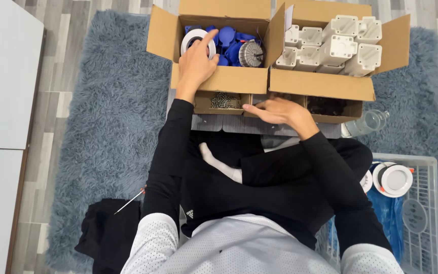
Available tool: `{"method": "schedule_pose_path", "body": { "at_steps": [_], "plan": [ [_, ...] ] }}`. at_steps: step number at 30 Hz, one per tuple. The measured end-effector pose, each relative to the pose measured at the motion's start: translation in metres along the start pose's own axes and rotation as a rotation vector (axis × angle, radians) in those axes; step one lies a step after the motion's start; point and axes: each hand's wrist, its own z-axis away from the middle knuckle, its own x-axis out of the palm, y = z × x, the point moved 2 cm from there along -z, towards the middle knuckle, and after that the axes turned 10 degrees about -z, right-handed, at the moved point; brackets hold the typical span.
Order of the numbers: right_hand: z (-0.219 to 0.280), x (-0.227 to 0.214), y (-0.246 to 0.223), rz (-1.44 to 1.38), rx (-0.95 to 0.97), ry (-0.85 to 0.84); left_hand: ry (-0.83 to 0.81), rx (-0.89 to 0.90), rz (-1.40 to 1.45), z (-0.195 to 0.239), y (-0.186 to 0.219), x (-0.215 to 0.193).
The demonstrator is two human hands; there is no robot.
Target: The person sits on the floor and assembles multiple small round light fixtures. They pick up a white plastic ring, a white disc, and a metal fan-like component from a cardboard box, then fit them together by hand. The assembled units are placed into a clear plastic crate to the right.
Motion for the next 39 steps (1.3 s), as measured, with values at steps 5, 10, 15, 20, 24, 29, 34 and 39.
{"method": "schedule_pose_path", "body": {
  "at_steps": [5, 10, 15, 20, 24, 29, 34, 39],
  "plan": [
    [-0.021, 0.018, 0.018, 0.029, -0.073, 0.124, 0.171, 0.129, 0.072, 0.012, -0.003, 0.003],
    [-0.008, 0.02, 0.024, -0.056, -0.188, 0.299, 0.336, 0.183, 0.338, 0.031, 0.002, -0.017],
    [-0.021, 0.026, 0.064, -0.013, -0.516, 0.576, 0.357, 0.232, 1.027, 0.065, 0.014, -0.035],
    [-0.024, 0.031, 0.103, -0.032, -0.631, 0.782, 0.247, 0.188, 1.236, 0.089, 0.026, -0.021],
    [-0.024, 0.034, 0.107, -0.005, -0.62, 0.712, 0.182, 0.115, 1.343, 0.102, 0.036, -0.009],
    [-0.016, 0.03, 0.074, 0.038, -0.526, 0.483, 0.161, 0.104, 1.365, 0.101, 0.033, 0.016],
    [-0.012, 0.021, 0.046, 0.03, -0.339, 0.28, 0.094, 0.1, 1.335, 0.111, 0.039, 0.016],
    [0.0, 0.012, 0.026, 0.052, -0.137, 0.188, 0.038, 0.119, 1.387, 0.114, 0.039, 0.028]
  ]
}}
